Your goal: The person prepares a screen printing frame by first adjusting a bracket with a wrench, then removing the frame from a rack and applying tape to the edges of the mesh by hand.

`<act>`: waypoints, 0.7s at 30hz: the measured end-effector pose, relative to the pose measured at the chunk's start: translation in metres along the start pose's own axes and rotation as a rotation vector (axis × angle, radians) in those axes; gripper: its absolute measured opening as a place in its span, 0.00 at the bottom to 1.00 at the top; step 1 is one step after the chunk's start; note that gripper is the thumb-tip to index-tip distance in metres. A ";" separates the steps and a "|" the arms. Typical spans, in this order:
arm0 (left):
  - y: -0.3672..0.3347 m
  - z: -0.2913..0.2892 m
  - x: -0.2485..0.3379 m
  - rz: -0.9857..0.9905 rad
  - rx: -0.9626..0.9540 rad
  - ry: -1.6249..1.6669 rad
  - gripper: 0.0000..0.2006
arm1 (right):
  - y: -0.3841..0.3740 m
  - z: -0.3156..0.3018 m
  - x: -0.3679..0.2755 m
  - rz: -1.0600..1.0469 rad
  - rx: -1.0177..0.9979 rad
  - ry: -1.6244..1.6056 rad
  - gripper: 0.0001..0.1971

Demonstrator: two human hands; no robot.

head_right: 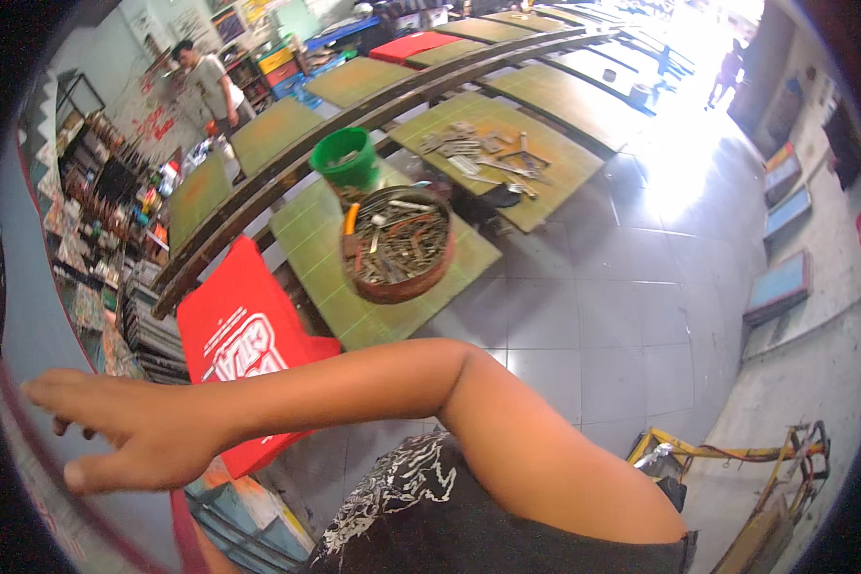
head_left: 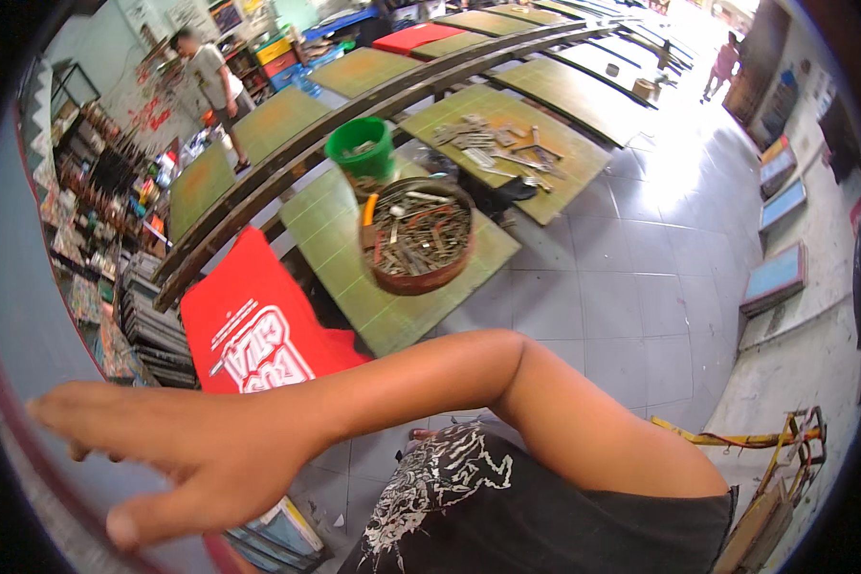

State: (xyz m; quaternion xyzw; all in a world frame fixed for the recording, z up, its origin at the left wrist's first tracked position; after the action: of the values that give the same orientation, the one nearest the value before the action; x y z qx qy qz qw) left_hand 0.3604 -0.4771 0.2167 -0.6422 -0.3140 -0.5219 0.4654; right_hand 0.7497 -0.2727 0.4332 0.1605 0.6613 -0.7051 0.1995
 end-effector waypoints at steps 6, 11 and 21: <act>0.119 0.155 0.071 -0.039 -0.329 0.271 0.25 | 0.083 -0.040 -0.132 -0.119 0.162 0.733 0.34; 0.245 0.285 0.077 -0.294 -0.807 0.614 0.25 | 0.195 -0.139 -0.207 0.319 0.641 0.749 0.35; 0.481 0.495 0.084 -1.196 -2.018 1.028 0.27 | 0.291 -0.249 -0.325 0.262 0.851 0.241 0.39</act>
State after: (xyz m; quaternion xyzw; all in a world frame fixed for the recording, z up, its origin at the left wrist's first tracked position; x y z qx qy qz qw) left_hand 0.9969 -0.2033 0.1566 -0.1940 0.1958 -0.8416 -0.4645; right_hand 1.1660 -0.0159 0.3216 0.3913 0.3055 -0.8591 0.1247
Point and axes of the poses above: each hand's wrist, its own y-axis away from the middle knuckle, its own z-axis out of the palm, x = y × z, the point moved 6 cm from there along -y, towards the middle knuckle, and after that the axes turned 3 degrees about -x, right-handed, at the moved point
